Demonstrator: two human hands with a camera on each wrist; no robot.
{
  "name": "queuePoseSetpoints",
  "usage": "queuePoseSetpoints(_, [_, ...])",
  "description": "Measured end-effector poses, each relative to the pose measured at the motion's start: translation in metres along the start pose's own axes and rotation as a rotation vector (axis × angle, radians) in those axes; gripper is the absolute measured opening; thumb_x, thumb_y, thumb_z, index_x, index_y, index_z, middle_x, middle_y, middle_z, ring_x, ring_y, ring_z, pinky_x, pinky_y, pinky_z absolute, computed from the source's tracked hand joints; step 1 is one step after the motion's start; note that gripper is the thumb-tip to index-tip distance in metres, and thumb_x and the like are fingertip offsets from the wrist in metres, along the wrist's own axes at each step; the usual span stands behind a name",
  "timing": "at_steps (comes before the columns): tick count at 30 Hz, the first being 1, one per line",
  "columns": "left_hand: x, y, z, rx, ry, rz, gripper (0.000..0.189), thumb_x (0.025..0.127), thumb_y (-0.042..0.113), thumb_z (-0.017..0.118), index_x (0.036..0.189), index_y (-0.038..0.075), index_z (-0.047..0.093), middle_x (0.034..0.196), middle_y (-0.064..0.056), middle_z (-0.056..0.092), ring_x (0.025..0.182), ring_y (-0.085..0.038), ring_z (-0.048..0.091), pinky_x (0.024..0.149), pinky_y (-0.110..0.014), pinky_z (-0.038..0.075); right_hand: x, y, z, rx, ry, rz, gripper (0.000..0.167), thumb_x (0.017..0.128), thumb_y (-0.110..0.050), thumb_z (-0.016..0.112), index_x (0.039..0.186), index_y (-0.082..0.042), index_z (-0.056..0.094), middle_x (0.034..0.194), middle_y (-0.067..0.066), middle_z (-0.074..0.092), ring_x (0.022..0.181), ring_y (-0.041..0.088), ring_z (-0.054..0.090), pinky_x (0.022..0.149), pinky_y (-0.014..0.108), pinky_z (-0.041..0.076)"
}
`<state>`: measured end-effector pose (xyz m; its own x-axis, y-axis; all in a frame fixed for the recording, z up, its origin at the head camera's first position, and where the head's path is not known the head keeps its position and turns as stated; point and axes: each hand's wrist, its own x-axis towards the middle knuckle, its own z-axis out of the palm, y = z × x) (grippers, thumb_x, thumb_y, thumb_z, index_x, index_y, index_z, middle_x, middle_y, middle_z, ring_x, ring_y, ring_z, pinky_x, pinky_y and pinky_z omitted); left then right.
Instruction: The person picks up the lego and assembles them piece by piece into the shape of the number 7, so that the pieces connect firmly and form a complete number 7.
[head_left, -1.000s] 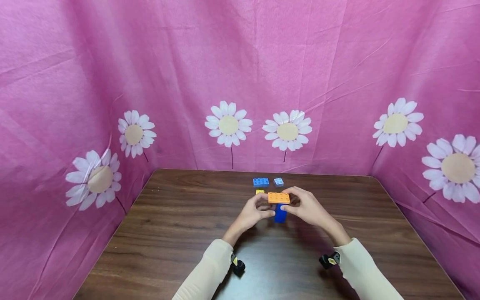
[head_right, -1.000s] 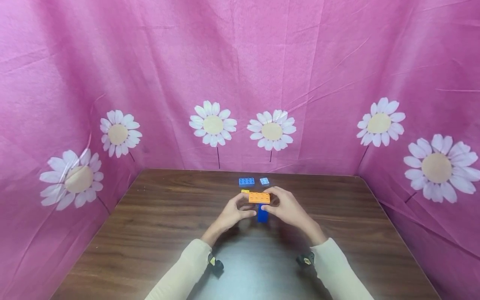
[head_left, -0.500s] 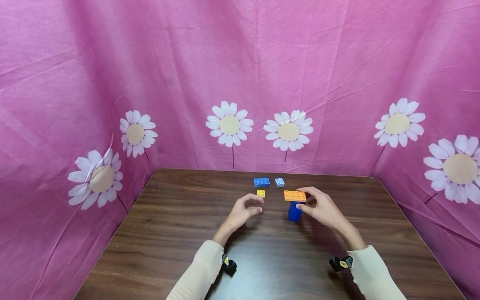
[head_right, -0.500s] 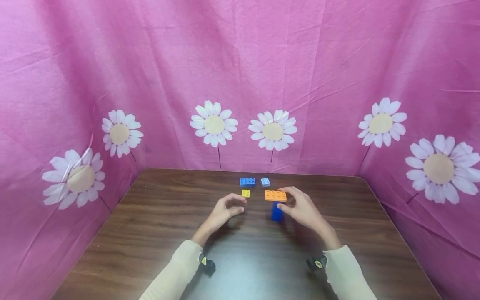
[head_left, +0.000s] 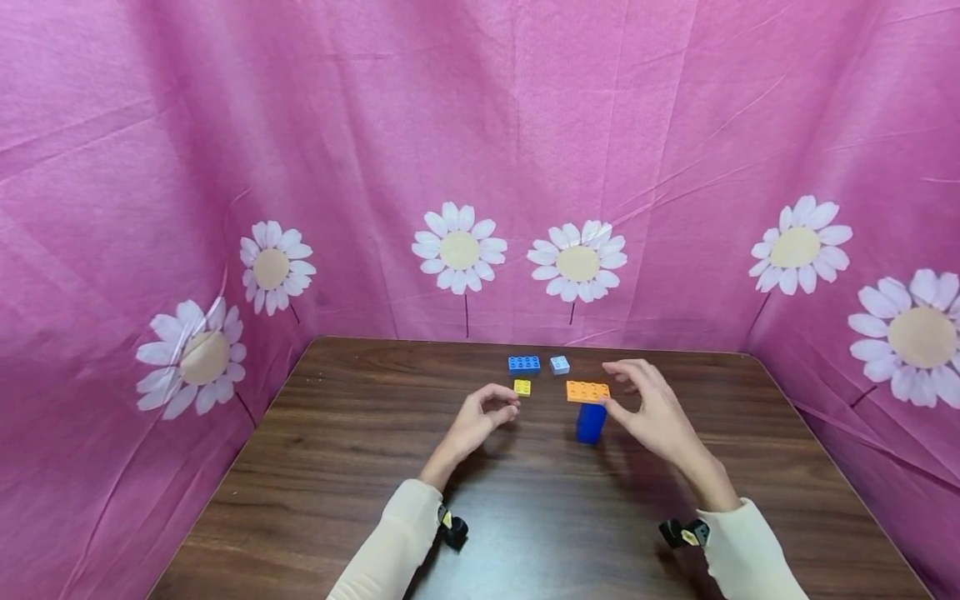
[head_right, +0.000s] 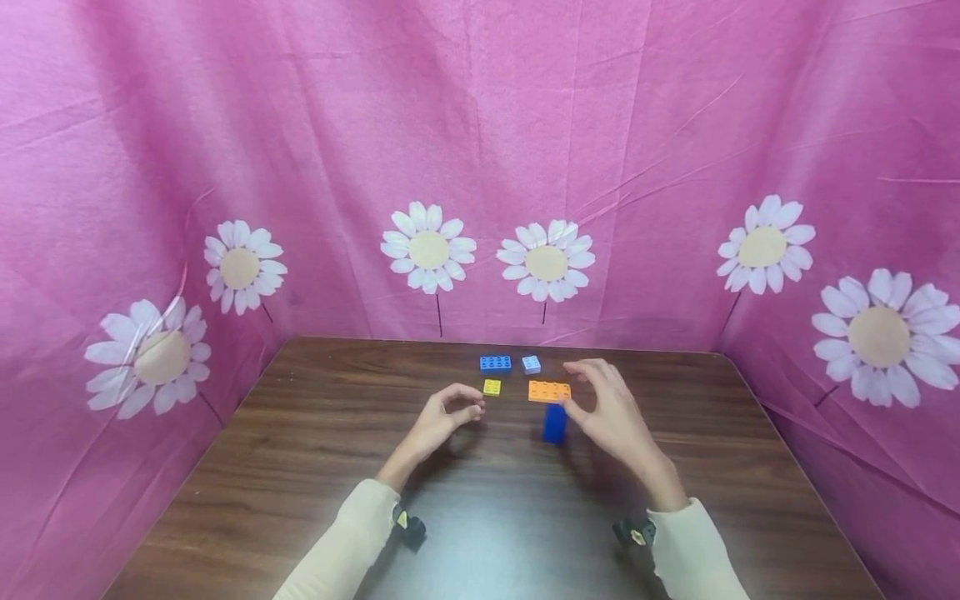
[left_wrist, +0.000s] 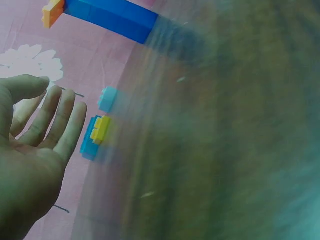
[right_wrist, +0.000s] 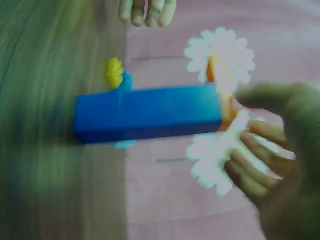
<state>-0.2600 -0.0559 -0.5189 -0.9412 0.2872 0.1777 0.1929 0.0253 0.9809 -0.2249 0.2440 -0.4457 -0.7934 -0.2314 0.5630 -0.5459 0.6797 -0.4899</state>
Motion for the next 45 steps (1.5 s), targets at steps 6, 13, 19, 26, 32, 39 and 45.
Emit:
queuePoseSetpoints(6, [0.014,0.007,-0.008,0.114,0.126,0.047,0.009,0.099,0.004,0.073,0.104,-0.004,0.073,0.094,-0.025,0.074,0.074,-0.023,0.071,0.072,-0.037,0.064,-0.006,-0.044,0.023,0.068,0.119,-0.224,0.018,0.089,0.003,0.078,0.101,-0.010,0.078,0.097,0.000,0.074,0.087,0.012,0.064,0.076,0.017,0.051])
queuePoseSetpoints(13, [0.044,0.010,-0.016,0.350,0.161,0.108,0.015,0.101,0.012,0.073,0.106,-0.001,0.079,0.092,-0.017,0.079,0.079,-0.020,0.068,0.069,-0.018,0.051,-0.011,-0.060,0.089,-0.052,-0.178,-0.082,0.013,0.097,-0.003,0.075,0.106,-0.011,0.079,0.100,-0.002,0.074,0.085,0.008,0.067,0.074,0.028,0.059])
queuePoseSetpoints(19, [0.065,0.004,-0.015,0.541,0.119,0.088,0.020,0.105,0.007,0.065,0.118,-0.004,0.075,0.106,-0.014,0.079,0.097,-0.025,0.072,0.088,-0.035,0.060,0.010,-0.047,0.120,-0.160,-0.311,0.088,0.024,0.097,-0.007,0.076,0.120,-0.001,0.073,0.118,0.012,0.071,0.108,0.028,0.070,0.093,0.047,0.061])
queuePoseSetpoints(26, [0.080,0.000,-0.010,0.728,0.013,0.094,0.028,0.104,-0.004,0.059,0.129,-0.004,0.069,0.133,-0.018,0.067,0.125,-0.033,0.065,0.110,-0.046,0.053,0.026,-0.037,0.138,-0.240,-0.370,0.063,0.043,0.095,-0.007,0.077,0.132,0.011,0.063,0.140,0.028,0.062,0.130,0.043,0.061,0.112,0.054,0.052])
queuePoseSetpoints(32, [0.086,-0.004,-0.008,0.936,-0.188,0.106,0.042,0.105,-0.006,0.054,0.147,-0.003,0.059,0.159,-0.019,0.052,0.151,-0.037,0.047,0.126,-0.047,0.038,0.031,-0.033,0.143,-0.262,-0.457,0.106,0.058,0.097,-0.009,0.075,0.147,0.011,0.053,0.153,0.029,0.053,0.142,0.046,0.052,0.117,0.055,0.047])
queuePoseSetpoints(39, [0.083,-0.004,-0.006,0.947,-0.174,0.085,0.023,0.105,0.005,0.065,0.128,0.003,0.069,0.134,-0.011,0.059,0.126,-0.026,0.063,0.113,-0.039,0.051,0.023,-0.031,0.145,-0.328,-0.378,0.029,0.035,0.093,-0.008,0.081,0.125,0.002,0.069,0.128,0.019,0.060,0.111,0.039,0.059,0.092,0.048,0.059])
queuePoseSetpoints(45, [0.077,-0.009,-0.006,0.948,-0.155,0.060,0.017,0.098,0.004,0.075,0.113,0.005,0.065,0.120,-0.009,0.062,0.117,-0.025,0.062,0.107,-0.039,0.052,0.019,-0.032,0.142,-0.298,-0.377,0.000,0.035,0.088,-0.002,0.084,0.119,-0.002,0.070,0.119,0.018,0.061,0.102,0.038,0.059,0.088,0.048,0.060])
